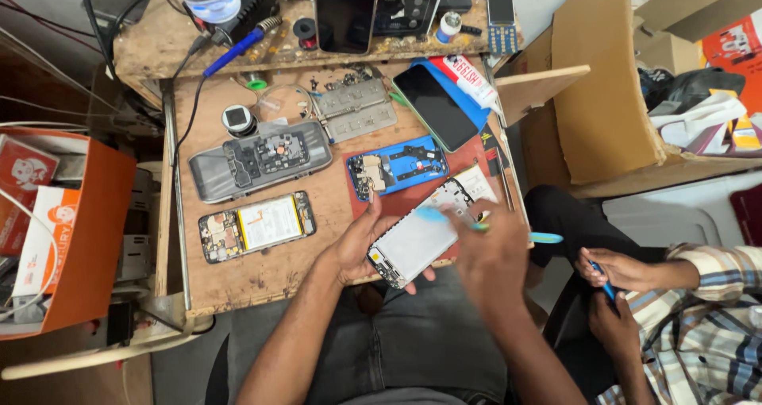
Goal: The person uses a metal tool to pry open a smartphone casing, then wipes the interior with a toothbrush. They apply adhesive along the edge of the phone frame using a tube.
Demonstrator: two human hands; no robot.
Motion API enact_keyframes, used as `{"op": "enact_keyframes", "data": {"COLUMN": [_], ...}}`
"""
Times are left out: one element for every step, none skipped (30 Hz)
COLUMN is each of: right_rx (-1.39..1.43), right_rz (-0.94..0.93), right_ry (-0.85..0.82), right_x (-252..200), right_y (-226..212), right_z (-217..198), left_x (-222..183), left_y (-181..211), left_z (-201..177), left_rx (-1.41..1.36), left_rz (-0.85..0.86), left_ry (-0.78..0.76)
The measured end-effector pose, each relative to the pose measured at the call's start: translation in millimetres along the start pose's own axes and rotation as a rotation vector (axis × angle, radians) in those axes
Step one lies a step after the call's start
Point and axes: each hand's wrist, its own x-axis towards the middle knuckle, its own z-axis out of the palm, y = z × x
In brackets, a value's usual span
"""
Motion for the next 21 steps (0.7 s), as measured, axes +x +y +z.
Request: {"op": "enact_keyframes", "data": {"right_rx": [-0.073, -0.035, 0.001, 0.037, 0.075, 0.114, 0.155, 0.158, 0.160, 0.162, 0.173, 0.184, 0.195, 0.196, 0.199, 0.202, 0.205, 0.208, 0.211, 0.227, 0.244], "right_rz": [0.076, 0.102, 0.128, 0.154, 0.167, 0.179, 0.191, 0.172, 0.159, 0.146, 0.161, 0.176, 0.185, 0.190, 0.187, 0.185, 0.174, 0.163, 0.154, 0.124, 0.091], "right_ry": [0.028, 0.053, 0.084, 0.114, 0.123, 0.131, 0.136, 0.129, 0.117, 0.105, 0.096, 0.088, 0.085, 0.095, 0.104, 0.112, 0.099, 0.086, 0.071, 0.039, 0.008], "right_x": [-3, -7, -9, -12, -15, -18, -20, -22, -26, -30, -32, -34, -33, -32, -31, -31, -32, -33, -35, -37, -37], "right_y": [2, 4, 6, 7, 6, 3, 1, 1, -1, -1, 0, 1, 4, 6, 7, 7, 6, 4, 2, -1, -2], "right_z": [-2, -4, -5, -7, -7, -6, -5, -3, -2, -1, -1, -1, -1, -2, -3, -3, -4, -4, -4, -3, -1], "left_x": [-2, -3, -3, -4, -4, -3, -3, -2, -2, -2, 0, 0, 2, 2, 2, 3, 3, 4, 5, 7, 9], "left_y": [-1, -2, -1, -1, -1, 0, 0, 1, -1, -4, -4, -5, -4, -6, -7, -8, -10, -12, -14, -16, -17], "left_z": [-1, -2, -3, -2, -2, -1, 0, 0, 0, 1, 1, 2, 2, 3, 3, 3, 2, 0, -2, -4, -6], "left_rx": [0.001, 0.001, 0.006, -0.008, -0.020, -0.032, -0.023, -0.014, -0.011, 0.001, 0.018, 0.035, 0.063, 0.090, 0.117, 0.131, 0.143, 0.154, 0.149, 0.145, 0.141], "left_rz": [-0.002, -0.004, -0.006, -0.007, -0.010, -0.013, -0.015, -0.016, -0.023, -0.026, -0.034, -0.043, -0.034, -0.024, -0.008, -0.005, -0.002, 0.001, 0.017, 0.033, 0.052], "left_ry": [-0.024, -0.048, -0.076, -0.069, -0.065, -0.061, -0.065, -0.070, -0.073, -0.073, -0.077, -0.081, -0.073, -0.067, -0.058, -0.052, -0.042, -0.032, -0.029, -0.026, -0.023]}}
